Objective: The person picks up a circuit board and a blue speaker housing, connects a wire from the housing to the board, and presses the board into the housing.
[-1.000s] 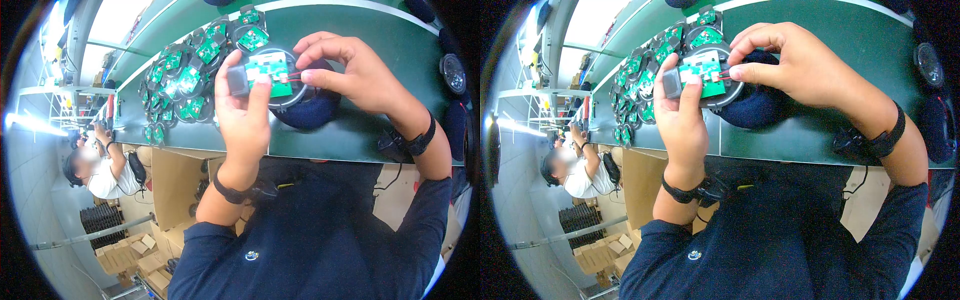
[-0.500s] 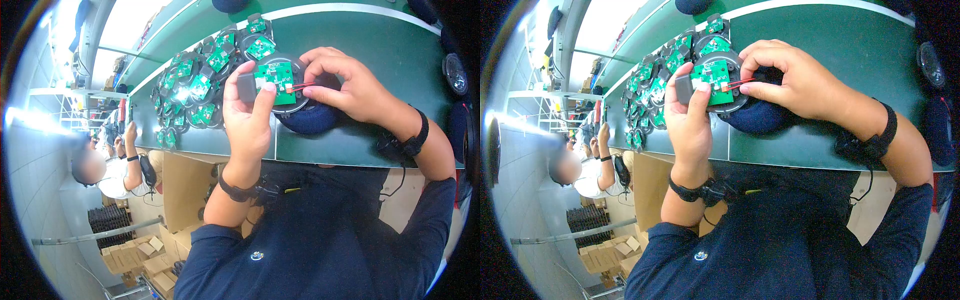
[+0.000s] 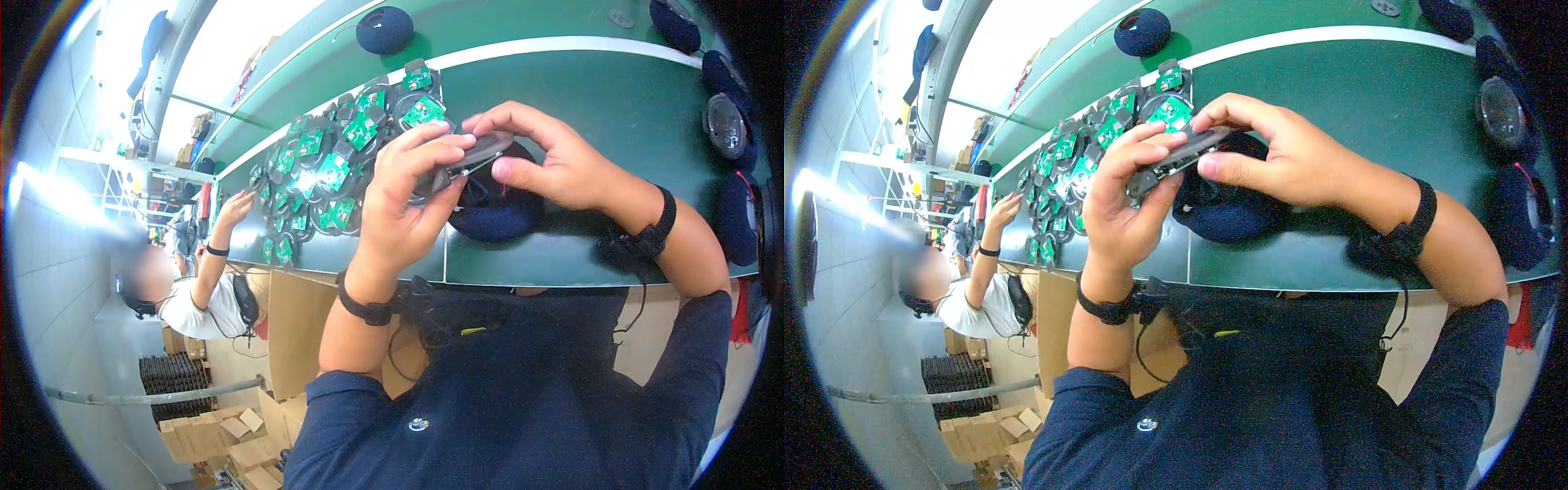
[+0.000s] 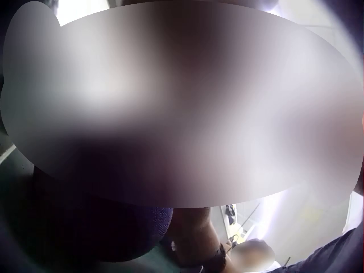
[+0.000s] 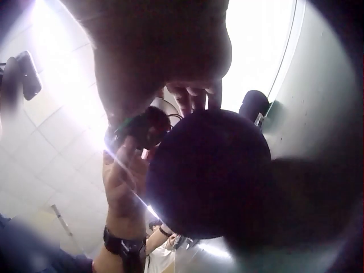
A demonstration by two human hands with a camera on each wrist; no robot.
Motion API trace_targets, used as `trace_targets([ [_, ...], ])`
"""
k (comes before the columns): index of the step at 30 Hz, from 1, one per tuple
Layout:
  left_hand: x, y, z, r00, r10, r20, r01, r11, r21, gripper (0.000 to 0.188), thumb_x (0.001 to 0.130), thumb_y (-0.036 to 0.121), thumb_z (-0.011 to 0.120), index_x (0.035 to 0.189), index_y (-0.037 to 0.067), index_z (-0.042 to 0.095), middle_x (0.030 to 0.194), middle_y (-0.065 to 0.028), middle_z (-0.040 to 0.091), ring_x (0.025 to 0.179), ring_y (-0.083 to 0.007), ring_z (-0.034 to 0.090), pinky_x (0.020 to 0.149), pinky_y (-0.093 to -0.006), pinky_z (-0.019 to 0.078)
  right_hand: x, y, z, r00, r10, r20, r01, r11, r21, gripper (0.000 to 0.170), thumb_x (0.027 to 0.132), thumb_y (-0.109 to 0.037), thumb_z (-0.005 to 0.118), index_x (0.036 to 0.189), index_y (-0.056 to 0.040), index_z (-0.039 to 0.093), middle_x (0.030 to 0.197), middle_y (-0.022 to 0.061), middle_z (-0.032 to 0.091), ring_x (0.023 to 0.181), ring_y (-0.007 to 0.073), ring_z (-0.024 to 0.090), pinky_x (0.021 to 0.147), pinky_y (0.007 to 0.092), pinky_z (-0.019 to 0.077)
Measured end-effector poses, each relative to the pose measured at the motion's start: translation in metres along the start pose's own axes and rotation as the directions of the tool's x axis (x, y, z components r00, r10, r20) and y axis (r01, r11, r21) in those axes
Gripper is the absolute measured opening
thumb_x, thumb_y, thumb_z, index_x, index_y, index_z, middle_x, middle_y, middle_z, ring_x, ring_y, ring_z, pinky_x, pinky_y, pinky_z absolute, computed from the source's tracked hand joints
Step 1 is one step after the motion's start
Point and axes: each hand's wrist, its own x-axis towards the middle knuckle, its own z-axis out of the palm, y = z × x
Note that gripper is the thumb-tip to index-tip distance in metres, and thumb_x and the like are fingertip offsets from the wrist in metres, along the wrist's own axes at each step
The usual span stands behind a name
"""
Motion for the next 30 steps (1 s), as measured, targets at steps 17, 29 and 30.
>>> trace_targets([
  [17, 0.029, 0.01, -0.01, 0.984, 0.045, 0.172, -0.044, 0.999, -0.013, 0.036, 0.084, 0.006, 0.076, 0.119, 0.004, 0.068, 0.123, -0.0154, 0.069, 0.117, -0.03, 0.065, 0.101, -0.0387, 0.049, 0.01, 0.001, -0.021, 0.981, 0.126, 0.144, -0.15, 0.975, 0.167, 0.039, 0.093, -0.029, 0.075, 0.118, -0.0063, 0.055, 0.11, 0.0016, 0.062, 0.104, 0.0096, 0.056, 0.092, 0.0264, 0.0463],
  [29, -0.01, 0.051, 0.025, 0.992, -0.111, -0.065, 0.127, 0.779, 0.614, 0.033, 0.081, 0.015, 0.07, 0.112, 0.004, 0.07, 0.11, -0.0118, 0.063, 0.107, -0.0312, 0.058, 0.091, -0.0454, 0.0422, -0.009, -0.018, 0.023, 0.951, -0.283, 0.122, 0.297, 0.738, -0.606, 0.109, 0.066, -0.017, 0.089, 0.156, -0.0059, 0.027, 0.144, 0.0202, 0.047, 0.131, 0.0379, 0.048, 0.112, 0.0454, 0.0395],
  [30, -0.011, 0.051, 0.028, 0.984, -0.151, -0.099, 0.18, 0.777, 0.603, 0.031, 0.082, 0.015, 0.07, 0.112, 0.004, 0.07, 0.106, -0.0103, 0.062, 0.103, -0.0298, 0.058, 0.086, -0.0449, 0.0421, -0.01, -0.019, 0.025, 0.951, -0.281, 0.127, 0.299, 0.734, -0.61, 0.109, 0.066, -0.017, 0.089, 0.156, -0.0059, 0.027, 0.144, 0.0202, 0.047, 0.131, 0.0379, 0.048, 0.112, 0.0454, 0.0395],
])
